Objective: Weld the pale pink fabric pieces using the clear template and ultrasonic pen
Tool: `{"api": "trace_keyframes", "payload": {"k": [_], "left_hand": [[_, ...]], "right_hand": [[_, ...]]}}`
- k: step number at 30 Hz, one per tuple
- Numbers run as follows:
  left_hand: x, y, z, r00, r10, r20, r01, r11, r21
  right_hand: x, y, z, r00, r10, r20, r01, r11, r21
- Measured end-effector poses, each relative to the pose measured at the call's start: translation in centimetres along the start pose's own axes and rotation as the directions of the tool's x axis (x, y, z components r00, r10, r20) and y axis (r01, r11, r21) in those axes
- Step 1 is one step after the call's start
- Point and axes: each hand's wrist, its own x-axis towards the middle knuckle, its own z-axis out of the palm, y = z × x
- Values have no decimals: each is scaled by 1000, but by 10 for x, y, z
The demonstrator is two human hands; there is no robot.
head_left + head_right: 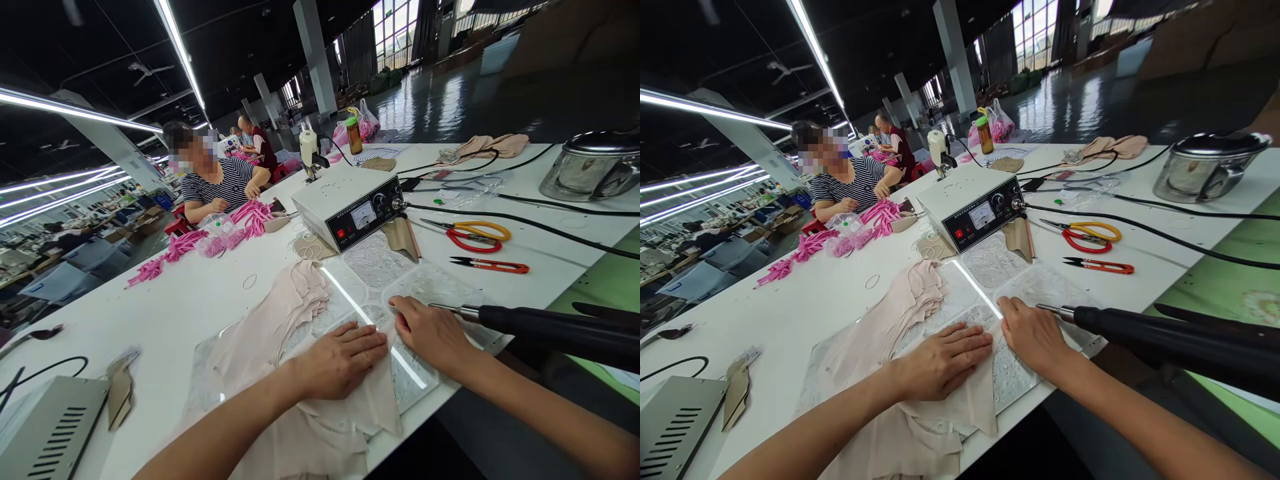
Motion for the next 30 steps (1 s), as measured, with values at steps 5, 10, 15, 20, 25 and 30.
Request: {"api": "trace_keyframes", "payload": {"k": [5, 10, 15, 20, 25, 30], "left_hand": [[11, 0, 1, 993, -69, -92, 63, 996, -60], [16, -5, 16, 991, -48, -129, 51, 998, 21], [12, -9, 18, 997, 7, -78, 0, 996, 93], [14, -13, 13, 1000, -8, 15, 7, 998, 56], [15, -14, 14, 997, -63, 54, 63, 998, 5], [15, -14, 15, 994, -86, 67, 88, 996, -26]], "right_hand": [[2, 0, -2, 1000, -16, 21, 16, 1000, 8], [3, 0, -2, 999, -7, 35, 7, 1000, 12], [7, 0, -2, 999, 21, 44, -22, 1000, 20], [9, -2, -3, 998, 42, 49, -43, 999, 26], [9, -2, -4, 998, 53, 43, -54, 998, 27], [6, 0, -3, 999, 49, 18, -50, 998, 41]]}}
